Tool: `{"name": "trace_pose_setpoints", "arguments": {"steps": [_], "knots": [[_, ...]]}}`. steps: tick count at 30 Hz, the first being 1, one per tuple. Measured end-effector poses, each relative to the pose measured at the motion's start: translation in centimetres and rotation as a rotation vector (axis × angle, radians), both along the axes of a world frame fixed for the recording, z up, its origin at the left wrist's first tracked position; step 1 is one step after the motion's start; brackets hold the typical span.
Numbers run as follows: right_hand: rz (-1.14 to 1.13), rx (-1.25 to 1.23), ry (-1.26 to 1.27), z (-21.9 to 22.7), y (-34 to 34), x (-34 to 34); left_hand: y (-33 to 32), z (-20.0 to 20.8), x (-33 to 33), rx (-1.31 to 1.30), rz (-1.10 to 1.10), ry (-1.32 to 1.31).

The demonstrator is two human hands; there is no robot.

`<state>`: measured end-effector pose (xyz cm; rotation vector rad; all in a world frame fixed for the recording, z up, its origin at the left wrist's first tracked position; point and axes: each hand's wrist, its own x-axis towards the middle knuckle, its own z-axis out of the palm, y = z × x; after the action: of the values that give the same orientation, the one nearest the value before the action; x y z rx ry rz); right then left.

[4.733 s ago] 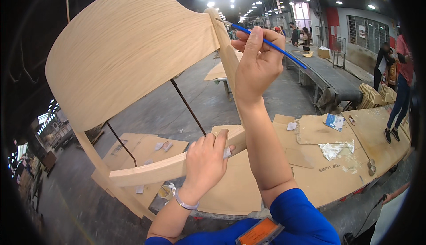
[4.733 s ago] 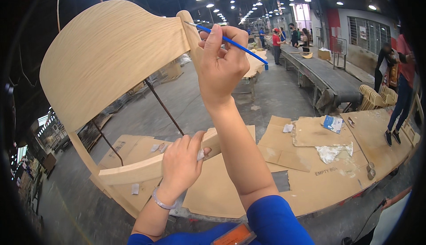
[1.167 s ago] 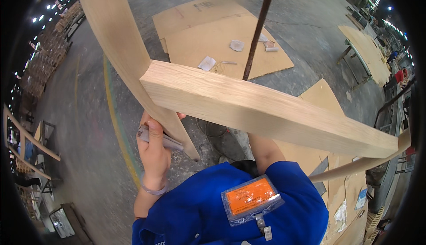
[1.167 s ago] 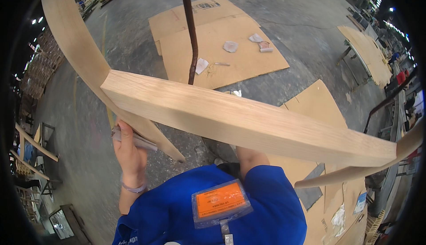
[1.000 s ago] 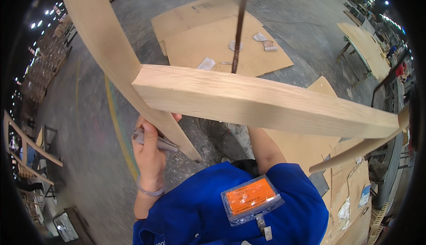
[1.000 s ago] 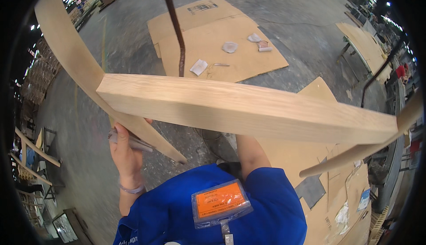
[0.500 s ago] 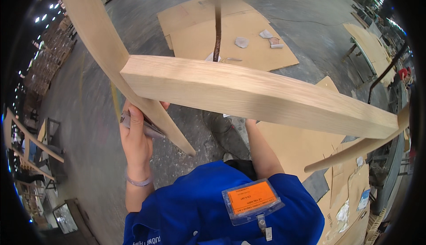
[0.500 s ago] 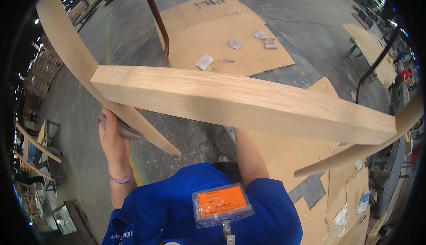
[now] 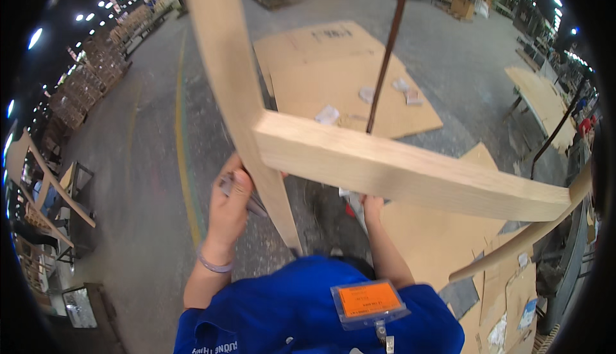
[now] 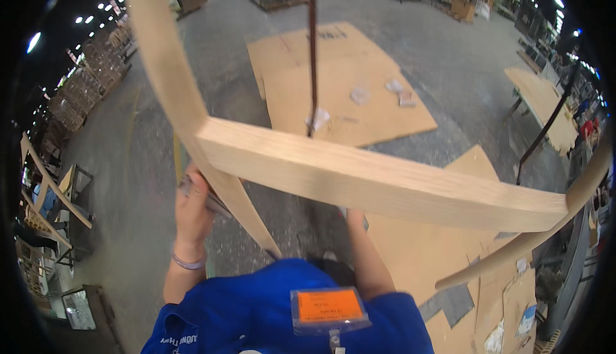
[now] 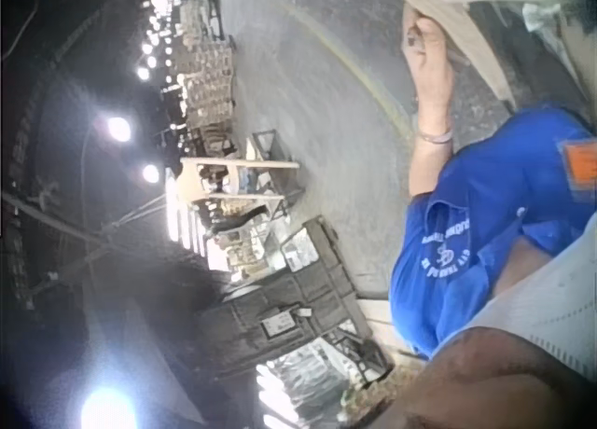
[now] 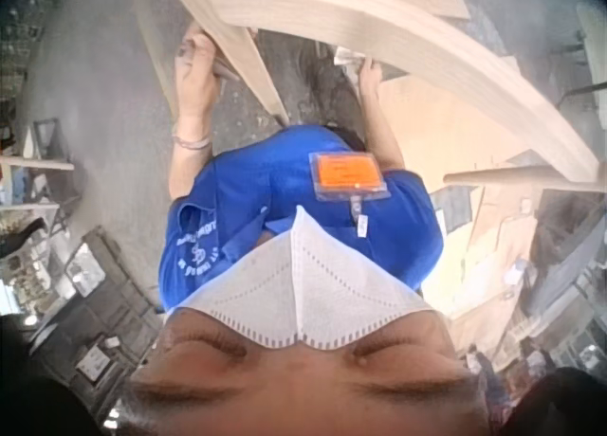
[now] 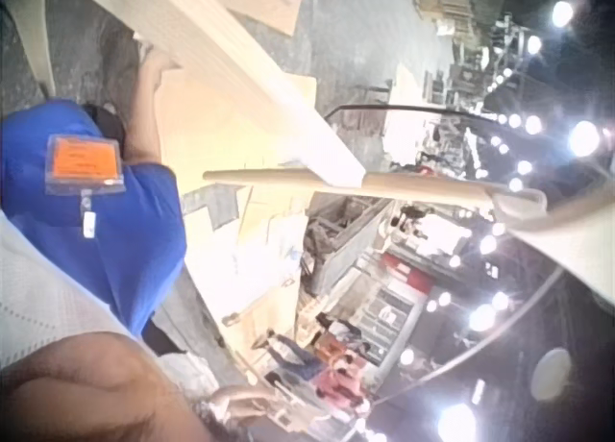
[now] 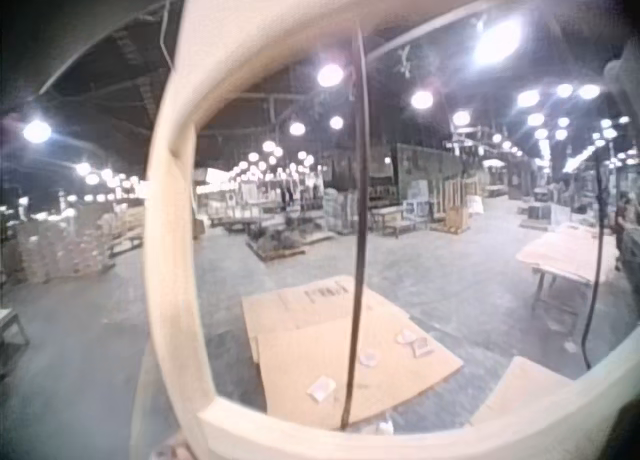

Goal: The person applies a finish to a wooden chair using a small brush, focusing on the edges and joints of the backrest and legs. They repeatedly dip the brush into a container and rotate the chair to access different areas.

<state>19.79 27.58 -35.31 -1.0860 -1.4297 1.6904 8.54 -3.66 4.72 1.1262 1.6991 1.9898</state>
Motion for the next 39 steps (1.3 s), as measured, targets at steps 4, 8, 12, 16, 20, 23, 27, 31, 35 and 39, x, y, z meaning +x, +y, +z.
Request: {"name": "trace_pose_setpoints", "arguments": {"steps": [4, 8, 12, 16, 20, 23, 27, 31, 35, 39], "knots": [[0.087, 0.439, -0.192, 7.5, -4.0, 5.2, 0.2, 0.4, -1.1, 0.024, -0.096, -0.021], [0.361, 0.816, -0.504, 16.6, -5.4, 11.6, 0.7, 0.0, -1.9, 0.149, -0.266, -0.069], [0.518, 0.807, -0.956, 27.4, -7.1, 18.3, 0.1, -0.1, -2.5, 0.153, -0.424, -0.118], [0.575, 0.615, -0.774, 42.2, -10.8, 24.6, -0.3, 0.1, -2.6, 0.150, -0.489, -0.099], [0.481, 1.167, -0.311, 54.8, -14.8, 25.8, -0.7, -0.1, -2.0, 0.159, -0.512, -0.127], [0.374, 1.542, 0.194, 61.4, -15.1, 23.1, -0.9, -0.1, -1.7, 0.146, -0.558, -0.090], [0.303, 1.837, 0.477, 68.3, -14.3, 17.1, -1.6, 0.0, -1.1, 0.166, -0.533, -0.102], [0.153, 1.890, 0.437, 71.4, -15.0, 9.9, -2.1, 0.1, -0.3, 0.166, -0.439, -0.081], [0.195, 1.912, 0.598, 72.3, -14.8, 3.8, -2.4, 0.3, -0.2, 0.149, -0.387, -0.065], [0.158, 1.966, 0.610, 72.2, -14.2, 1.5, -2.5, 0.3, -0.3, 0.172, -0.363, -0.056]]}}
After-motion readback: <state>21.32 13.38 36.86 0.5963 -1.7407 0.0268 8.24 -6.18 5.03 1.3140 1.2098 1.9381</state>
